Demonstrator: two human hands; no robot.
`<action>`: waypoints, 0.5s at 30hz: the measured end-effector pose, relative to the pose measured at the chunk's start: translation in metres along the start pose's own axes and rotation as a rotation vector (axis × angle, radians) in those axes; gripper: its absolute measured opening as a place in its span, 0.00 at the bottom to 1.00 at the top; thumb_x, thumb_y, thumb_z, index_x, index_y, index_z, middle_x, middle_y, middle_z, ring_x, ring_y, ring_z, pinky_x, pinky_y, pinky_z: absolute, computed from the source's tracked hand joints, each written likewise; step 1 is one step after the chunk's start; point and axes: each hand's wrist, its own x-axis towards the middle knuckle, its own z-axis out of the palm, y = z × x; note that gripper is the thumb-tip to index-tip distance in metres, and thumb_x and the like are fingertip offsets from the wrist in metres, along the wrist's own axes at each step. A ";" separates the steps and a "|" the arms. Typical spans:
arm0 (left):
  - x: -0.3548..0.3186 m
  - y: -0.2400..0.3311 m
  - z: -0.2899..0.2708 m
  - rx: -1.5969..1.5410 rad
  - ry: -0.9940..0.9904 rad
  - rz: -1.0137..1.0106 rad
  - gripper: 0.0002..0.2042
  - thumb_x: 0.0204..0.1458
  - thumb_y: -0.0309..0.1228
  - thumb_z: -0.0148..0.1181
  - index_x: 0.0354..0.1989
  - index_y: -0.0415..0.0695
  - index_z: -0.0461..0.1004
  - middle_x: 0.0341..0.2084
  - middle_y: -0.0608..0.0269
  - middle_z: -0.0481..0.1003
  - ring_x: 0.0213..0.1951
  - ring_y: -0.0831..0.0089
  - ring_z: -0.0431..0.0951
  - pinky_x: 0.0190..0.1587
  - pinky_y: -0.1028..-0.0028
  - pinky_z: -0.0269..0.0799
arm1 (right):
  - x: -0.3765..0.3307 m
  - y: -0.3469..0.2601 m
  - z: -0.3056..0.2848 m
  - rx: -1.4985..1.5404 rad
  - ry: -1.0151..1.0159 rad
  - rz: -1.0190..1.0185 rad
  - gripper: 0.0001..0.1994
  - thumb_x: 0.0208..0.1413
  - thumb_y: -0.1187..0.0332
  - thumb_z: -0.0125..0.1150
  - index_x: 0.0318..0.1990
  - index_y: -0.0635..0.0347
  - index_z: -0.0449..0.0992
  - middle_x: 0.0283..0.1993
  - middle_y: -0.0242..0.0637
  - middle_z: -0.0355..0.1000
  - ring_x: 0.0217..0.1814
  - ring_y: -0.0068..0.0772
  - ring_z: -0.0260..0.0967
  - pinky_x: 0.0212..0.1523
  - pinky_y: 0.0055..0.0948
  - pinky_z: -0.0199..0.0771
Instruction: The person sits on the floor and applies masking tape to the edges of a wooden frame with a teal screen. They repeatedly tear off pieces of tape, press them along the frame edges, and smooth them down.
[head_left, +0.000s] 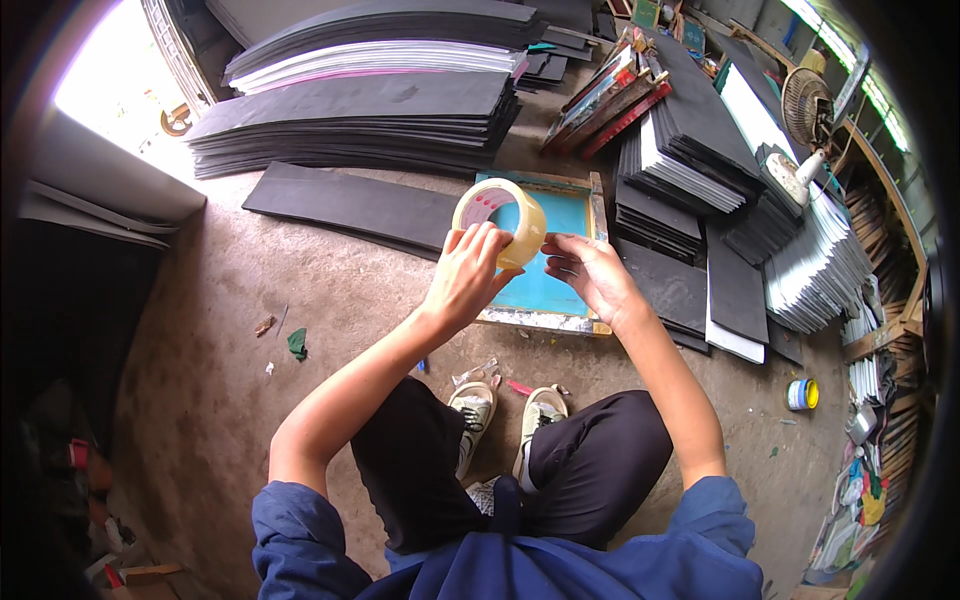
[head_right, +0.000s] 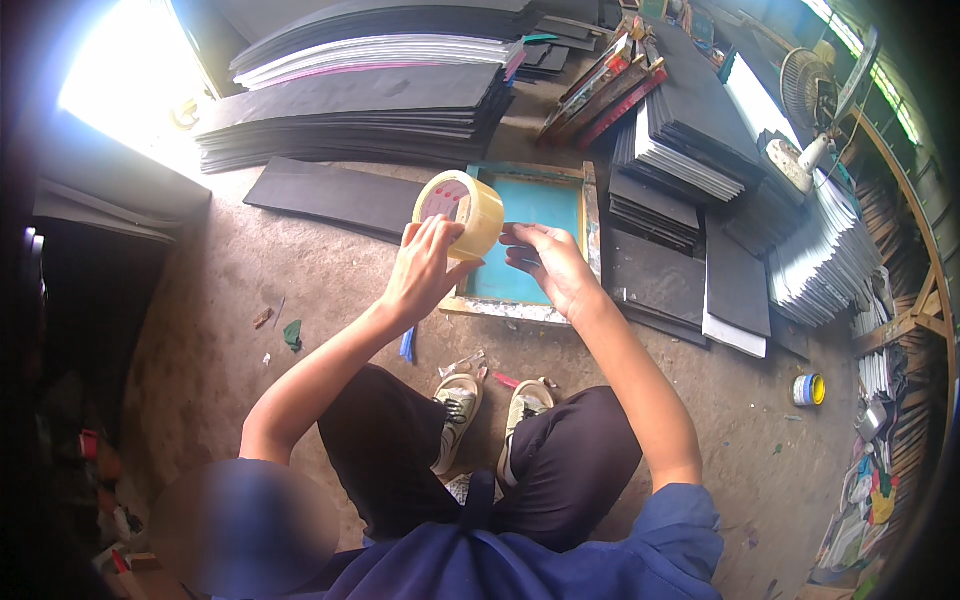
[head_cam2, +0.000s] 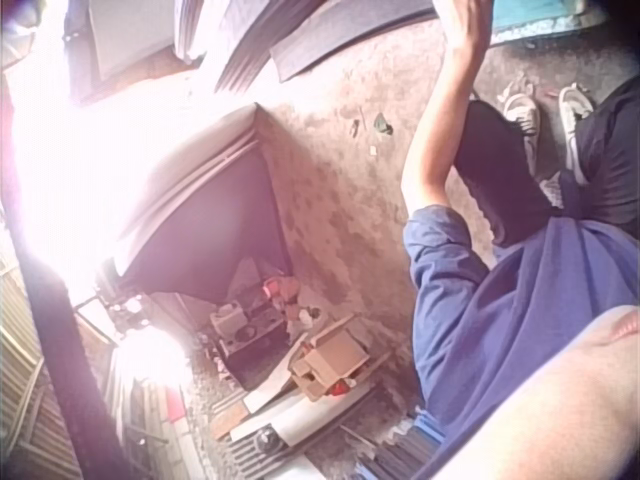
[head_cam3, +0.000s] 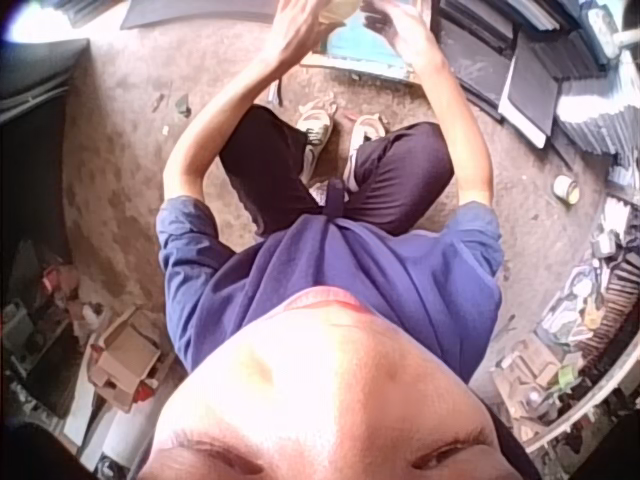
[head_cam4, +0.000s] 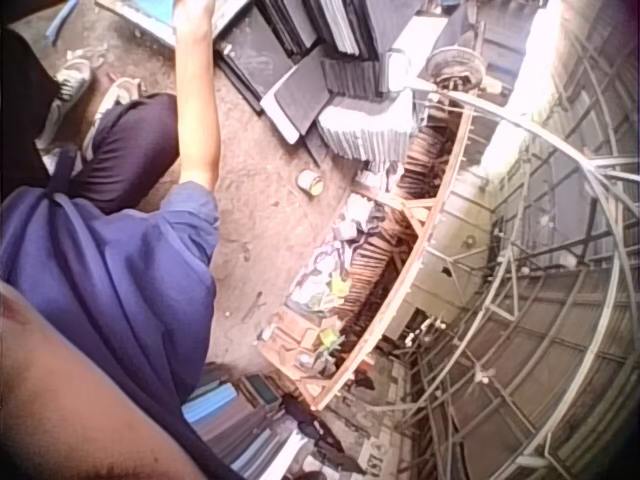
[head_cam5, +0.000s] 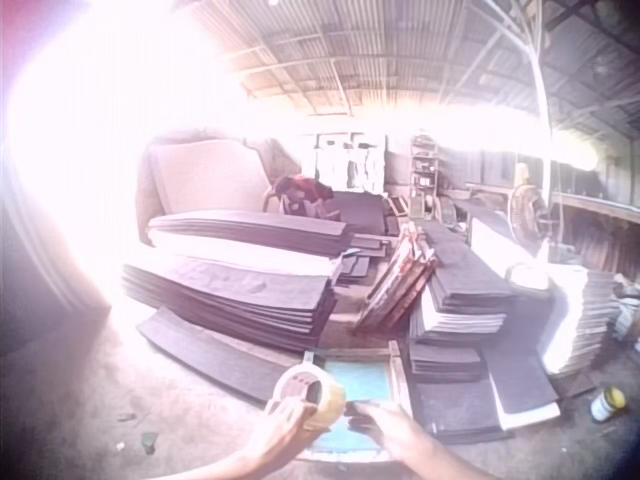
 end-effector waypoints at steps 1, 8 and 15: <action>0.000 0.000 0.000 0.004 0.003 -0.002 0.21 0.40 0.35 0.65 0.39 0.40 0.63 0.32 0.57 0.68 0.39 0.62 0.69 0.44 0.65 0.59 | -0.001 0.000 0.001 -0.019 0.004 -0.010 0.11 0.55 0.69 0.54 0.41 0.68 0.72 0.37 0.37 0.71 0.36 0.25 0.68 0.43 0.25 0.69; 0.000 0.001 -0.001 0.015 -0.008 -0.021 0.21 0.41 0.35 0.64 0.39 0.40 0.63 0.33 0.56 0.68 0.39 0.62 0.69 0.45 0.66 0.59 | -0.003 0.001 0.003 -0.188 0.050 -0.112 0.10 0.52 0.70 0.58 0.39 0.68 0.73 0.36 0.36 0.72 0.39 0.23 0.68 0.43 0.24 0.68; 0.000 0.003 0.005 -0.020 -0.054 -0.075 0.23 0.40 0.36 0.65 0.41 0.40 0.62 0.35 0.54 0.68 0.41 0.61 0.69 0.47 0.65 0.58 | 0.001 0.003 0.009 -0.675 0.177 -0.349 0.07 0.49 0.68 0.63 0.32 0.61 0.75 0.34 0.32 0.73 0.36 0.22 0.68 0.41 0.23 0.66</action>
